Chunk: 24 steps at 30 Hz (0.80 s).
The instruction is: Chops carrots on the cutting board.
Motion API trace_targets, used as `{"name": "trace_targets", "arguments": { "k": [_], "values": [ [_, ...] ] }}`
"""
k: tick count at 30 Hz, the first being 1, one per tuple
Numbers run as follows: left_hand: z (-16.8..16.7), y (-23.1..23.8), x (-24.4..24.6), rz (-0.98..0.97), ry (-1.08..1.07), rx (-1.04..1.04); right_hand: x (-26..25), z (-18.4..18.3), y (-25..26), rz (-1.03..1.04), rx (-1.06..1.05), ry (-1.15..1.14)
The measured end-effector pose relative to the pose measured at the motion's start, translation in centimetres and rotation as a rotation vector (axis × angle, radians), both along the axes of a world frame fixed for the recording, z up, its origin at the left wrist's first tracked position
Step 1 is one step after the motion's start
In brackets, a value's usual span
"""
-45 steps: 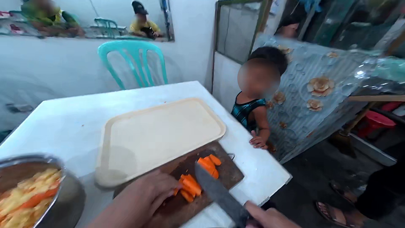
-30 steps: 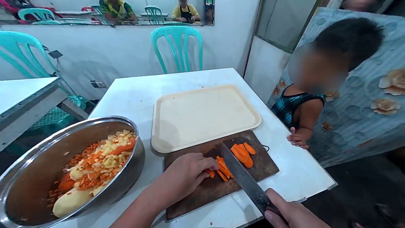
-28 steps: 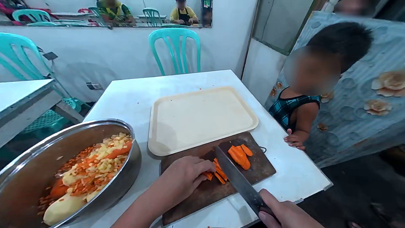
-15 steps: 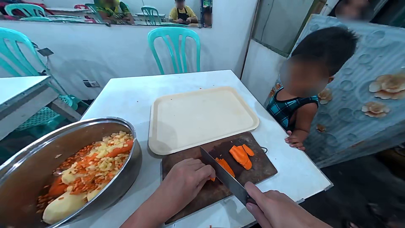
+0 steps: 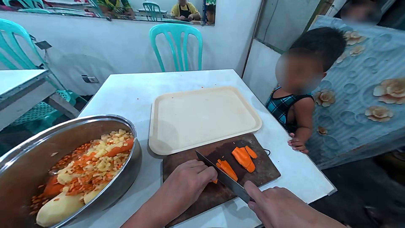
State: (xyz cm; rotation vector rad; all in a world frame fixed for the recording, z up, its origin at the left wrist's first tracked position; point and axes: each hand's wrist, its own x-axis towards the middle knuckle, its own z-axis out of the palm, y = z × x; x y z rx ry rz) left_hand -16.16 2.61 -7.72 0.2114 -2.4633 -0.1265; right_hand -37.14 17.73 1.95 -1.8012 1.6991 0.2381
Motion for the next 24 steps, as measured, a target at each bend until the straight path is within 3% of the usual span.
{"name": "trace_targets", "arguments": {
  "k": [19,24],
  "values": [
    [-0.3,-0.3,0.0,-0.022,0.016,0.040,0.4,1.1,-2.8,0.068,0.253,0.042],
    [-0.3,-0.4,0.0,-0.020,0.011,0.088,0.6,0.6,-2.5,0.054,0.233,0.031]
  ]
}}
